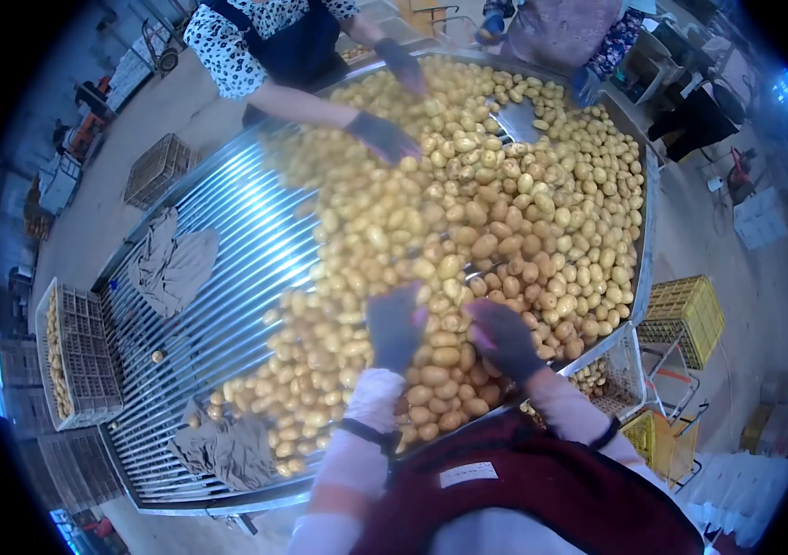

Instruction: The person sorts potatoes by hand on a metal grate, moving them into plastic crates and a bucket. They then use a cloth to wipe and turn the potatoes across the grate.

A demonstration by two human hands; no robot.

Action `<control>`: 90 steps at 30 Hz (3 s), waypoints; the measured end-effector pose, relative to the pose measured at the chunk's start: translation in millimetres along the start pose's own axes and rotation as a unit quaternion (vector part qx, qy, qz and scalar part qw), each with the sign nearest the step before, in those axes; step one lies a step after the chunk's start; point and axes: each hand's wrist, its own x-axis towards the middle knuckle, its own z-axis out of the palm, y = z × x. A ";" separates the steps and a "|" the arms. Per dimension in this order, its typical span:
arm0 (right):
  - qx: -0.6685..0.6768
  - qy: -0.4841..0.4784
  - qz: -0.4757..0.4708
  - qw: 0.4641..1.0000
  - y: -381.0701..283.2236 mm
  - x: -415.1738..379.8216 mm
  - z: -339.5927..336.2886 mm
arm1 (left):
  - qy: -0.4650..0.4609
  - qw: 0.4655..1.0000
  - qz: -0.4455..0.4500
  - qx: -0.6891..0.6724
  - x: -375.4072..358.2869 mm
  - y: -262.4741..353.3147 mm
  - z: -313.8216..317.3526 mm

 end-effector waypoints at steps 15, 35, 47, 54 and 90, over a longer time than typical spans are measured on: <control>-0.051 -0.268 -0.006 0.962 8.8 82.3 54.4 | 0.110 0.987 0.023 -0.113 51.3 -21.5 -16.3; 0.540 -0.077 0.319 0.775 -33.4 -54.3 -64.4 | -0.148 0.930 0.077 -0.328 -46.0 110.3 -37.8; -0.374 0.041 0.451 0.809 116.5 -292.7 -173.1 | 0.361 0.876 -0.293 -0.129 -173.4 -175.6 -122.9; -0.102 -0.077 -0.050 0.991 0.0 -71.6 -22.5 | 0.204 0.941 -0.208 -0.172 -90.7 -133.8 -91.1; -0.138 -0.224 0.049 0.964 -1.0 101.0 95.6 | -0.076 0.987 -0.140 -0.004 -42.2 -177.2 -6.1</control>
